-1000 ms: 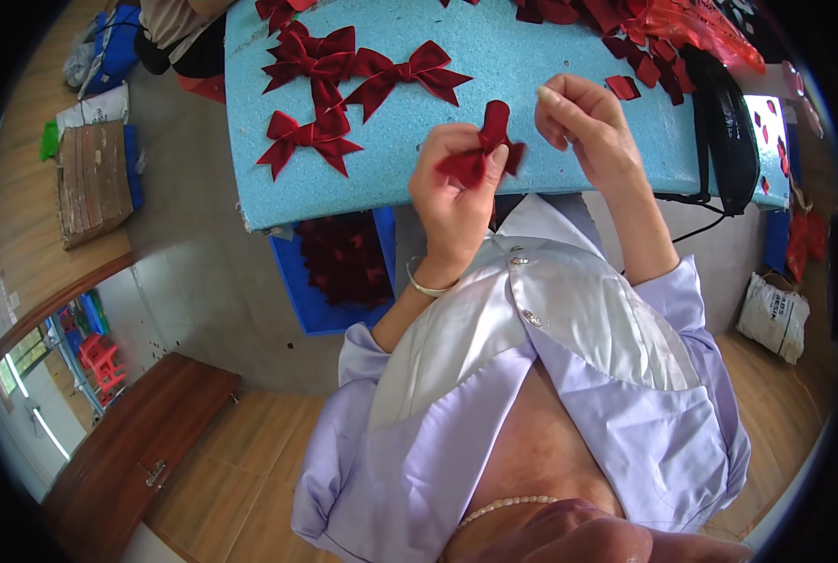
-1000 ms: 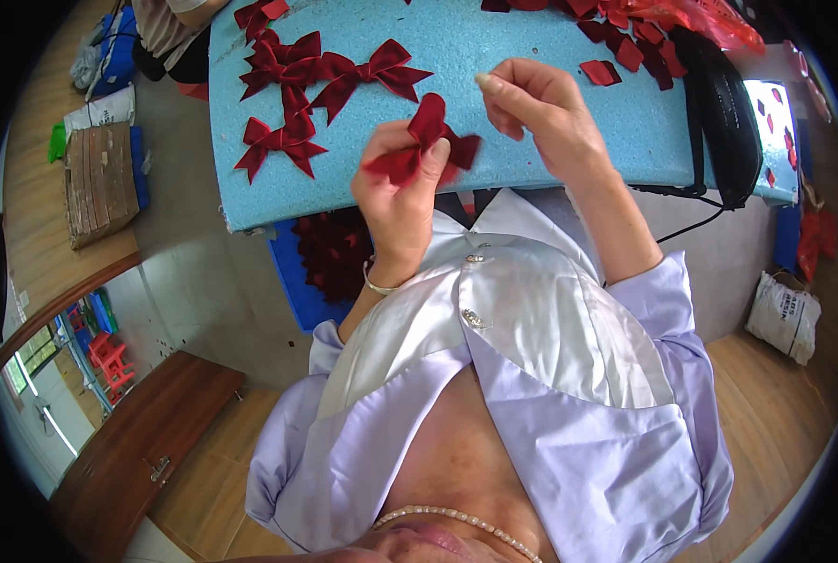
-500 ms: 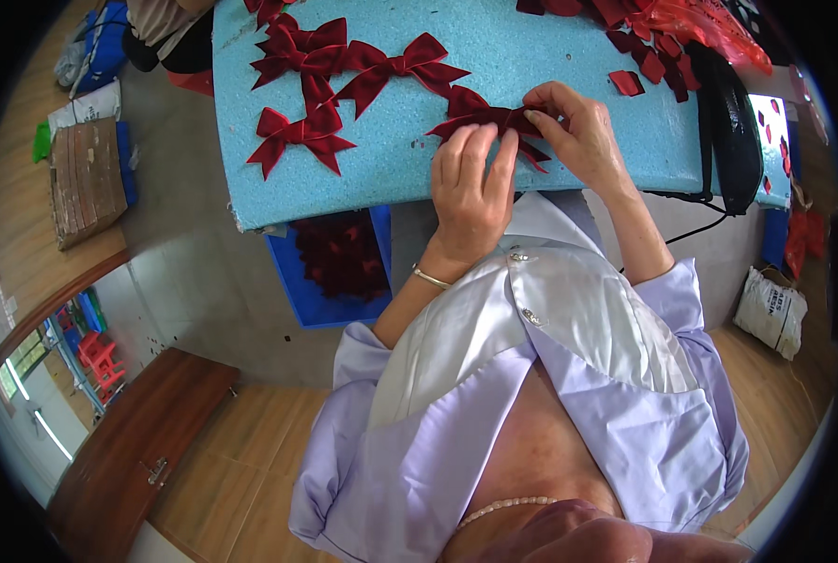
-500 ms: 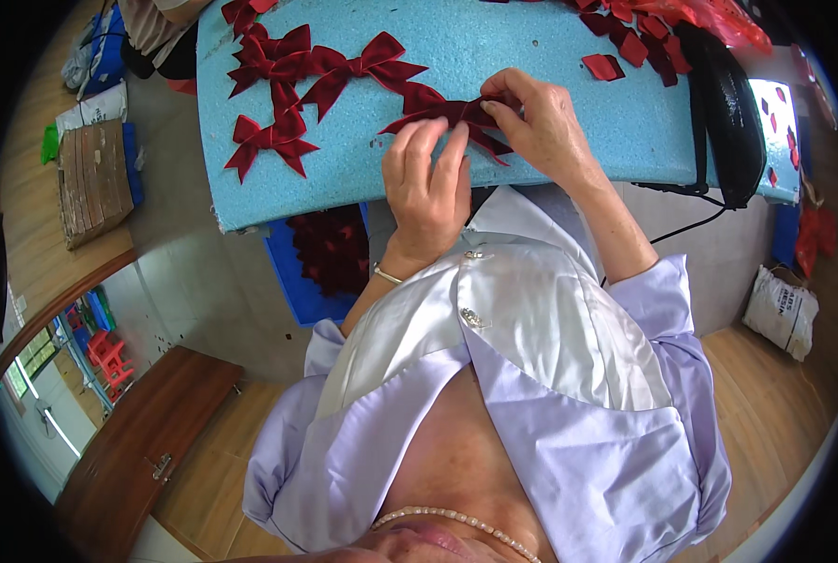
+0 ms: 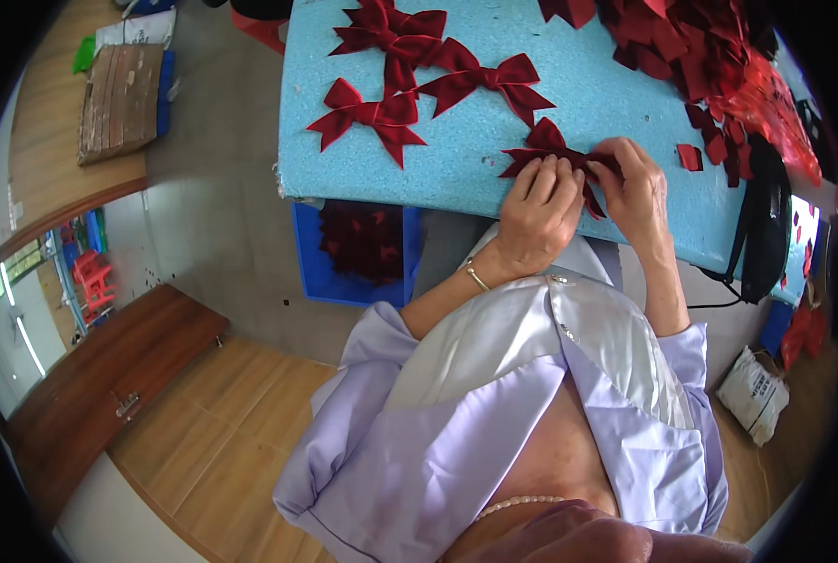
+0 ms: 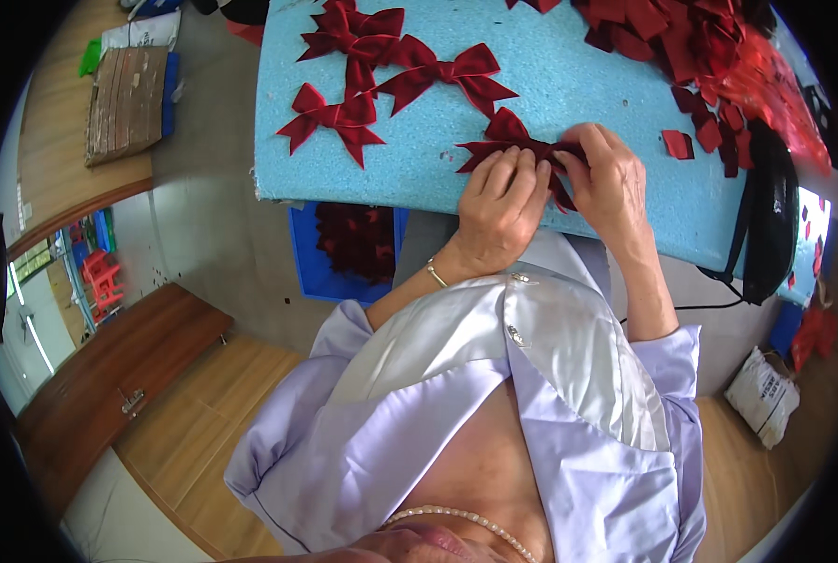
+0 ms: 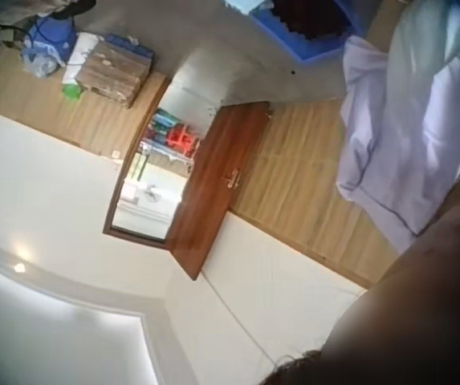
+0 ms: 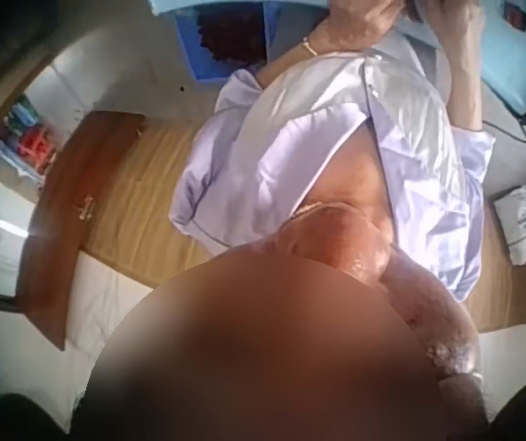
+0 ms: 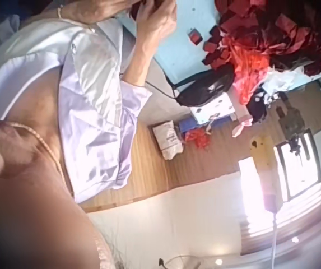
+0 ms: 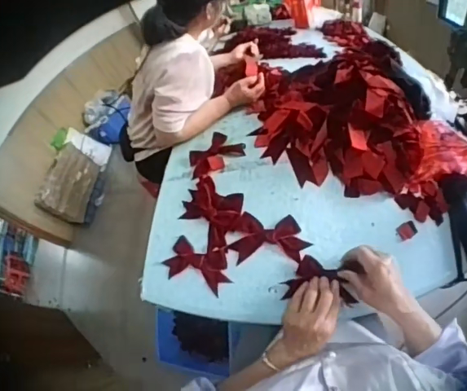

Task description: Manually assembling and organizing decorative red ribbon bows at a workbench.

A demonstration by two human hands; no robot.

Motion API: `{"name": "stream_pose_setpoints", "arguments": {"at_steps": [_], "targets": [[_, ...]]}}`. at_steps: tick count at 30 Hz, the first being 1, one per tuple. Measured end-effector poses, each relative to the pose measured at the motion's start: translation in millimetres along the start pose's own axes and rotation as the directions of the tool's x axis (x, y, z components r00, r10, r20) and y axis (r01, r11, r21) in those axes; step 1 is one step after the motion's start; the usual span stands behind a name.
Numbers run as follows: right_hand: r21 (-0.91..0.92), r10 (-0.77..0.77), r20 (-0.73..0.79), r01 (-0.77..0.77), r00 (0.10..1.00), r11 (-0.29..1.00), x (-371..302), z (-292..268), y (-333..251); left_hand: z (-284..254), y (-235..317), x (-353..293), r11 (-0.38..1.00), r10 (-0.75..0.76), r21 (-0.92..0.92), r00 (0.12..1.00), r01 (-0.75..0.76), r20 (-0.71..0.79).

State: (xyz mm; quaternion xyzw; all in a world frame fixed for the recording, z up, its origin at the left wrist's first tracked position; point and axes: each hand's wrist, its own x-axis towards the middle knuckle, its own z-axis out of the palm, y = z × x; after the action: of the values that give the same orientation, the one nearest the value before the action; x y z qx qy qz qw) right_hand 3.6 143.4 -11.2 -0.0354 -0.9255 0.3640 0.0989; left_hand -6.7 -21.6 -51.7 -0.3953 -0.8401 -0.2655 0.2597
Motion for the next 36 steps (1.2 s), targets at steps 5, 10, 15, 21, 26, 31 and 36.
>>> {"name": "stream_pose_setpoints", "arguments": {"at_steps": [5, 10, 15, 21, 26, 31, 36], "targets": [[-0.126, -0.109, 0.000, 0.108, 0.994, 0.986, 3.3, 3.9, 6.7, 3.1, 1.6, 0.2, 1.000, -0.005, 0.002, 1.000, 0.005, -0.013], [-0.218, -0.177, -0.176, 0.137, 0.968, 0.966, -0.1, 7.7, 13.9, 4.3, 2.4, -0.4, 1.000, -0.005, -0.004, 1.000, 0.005, -0.019], [-0.145, -0.274, -0.233, 0.246, 0.933, 0.958, -10.9, -14.4, -0.3, -5.0, 3.0, -1.8, 0.999, -0.033, -0.031, 0.999, 0.034, 0.035], [-0.406, -0.258, 0.046, 0.254, 0.965, 0.878, -39.3, -2.0, -4.2, 3.5, 5.7, -0.7, 1.000, -0.014, -0.017, 1.000, 0.014, -0.008], [-0.424, -0.195, -0.093, 0.138, 0.976, 0.895, -38.9, -17.7, 7.6, 1.0, 3.7, -2.1, 0.999, -0.032, 0.009, 0.999, 0.032, 0.005], [-0.275, -0.224, -0.062, 0.199, 0.973, 0.940, -50.3, -18.6, -8.8, -21.8, -5.5, -0.2, 0.907, -0.169, -0.375, 0.982, 0.191, 0.089], [-0.264, -0.248, -0.178, 0.196, 0.952, 0.944, -50.8, -17.3, 1.7, -49.5, -39.4, 7.3, 0.939, -0.195, -0.291, 0.981, 0.182, -0.014]]}}
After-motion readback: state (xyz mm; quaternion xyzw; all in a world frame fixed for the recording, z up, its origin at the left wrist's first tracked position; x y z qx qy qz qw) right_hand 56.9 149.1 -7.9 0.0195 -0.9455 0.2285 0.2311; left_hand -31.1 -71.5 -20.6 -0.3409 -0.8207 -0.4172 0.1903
